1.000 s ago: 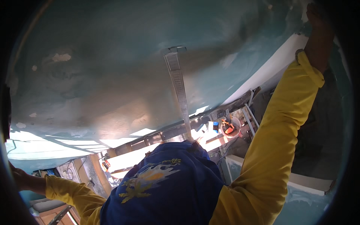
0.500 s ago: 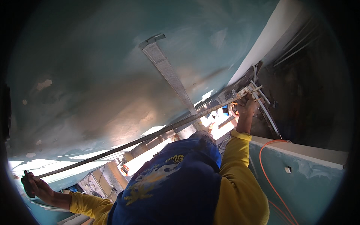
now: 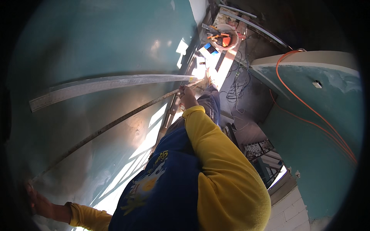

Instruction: The person measures and marks a curved ceiling area, then cuts and fits LED strip sections along the perimeter. They use a tape measure, pencil, ruler, and tin snips to prepare and position the strips, working on a ladder in a room under renovation.

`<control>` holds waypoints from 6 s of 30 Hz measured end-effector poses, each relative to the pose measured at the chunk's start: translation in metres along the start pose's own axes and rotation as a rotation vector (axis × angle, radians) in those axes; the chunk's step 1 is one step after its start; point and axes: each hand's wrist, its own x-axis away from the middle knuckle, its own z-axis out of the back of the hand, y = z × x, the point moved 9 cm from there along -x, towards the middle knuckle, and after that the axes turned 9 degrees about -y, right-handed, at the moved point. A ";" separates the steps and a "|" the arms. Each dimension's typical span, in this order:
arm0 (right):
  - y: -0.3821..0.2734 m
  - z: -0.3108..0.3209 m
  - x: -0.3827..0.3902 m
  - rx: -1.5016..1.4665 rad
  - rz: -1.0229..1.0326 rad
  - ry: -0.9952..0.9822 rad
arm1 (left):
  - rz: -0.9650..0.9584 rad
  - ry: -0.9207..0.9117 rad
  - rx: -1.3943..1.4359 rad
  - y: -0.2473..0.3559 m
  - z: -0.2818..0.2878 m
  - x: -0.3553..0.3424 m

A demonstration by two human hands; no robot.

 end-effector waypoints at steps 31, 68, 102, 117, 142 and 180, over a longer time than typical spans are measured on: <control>0.024 -0.043 0.003 0.113 0.108 0.107 | -0.607 -0.178 0.051 0.182 -0.317 -0.017; 0.076 -0.344 0.370 1.678 1.721 -0.686 | -0.375 -0.046 0.252 0.137 -0.314 -0.038; 0.022 -0.206 0.249 1.443 1.235 -0.196 | -0.417 0.104 -0.138 0.149 -0.330 0.002; 0.014 -0.174 0.201 1.590 1.175 -0.056 | -0.459 -0.116 0.233 0.128 -0.421 0.047; 0.002 -0.168 0.168 1.706 1.116 -0.016 | -0.447 -0.129 0.340 0.125 -0.448 0.060; 0.008 -0.207 0.203 1.595 1.434 -0.119 | -0.331 -0.102 0.354 0.110 -0.436 0.036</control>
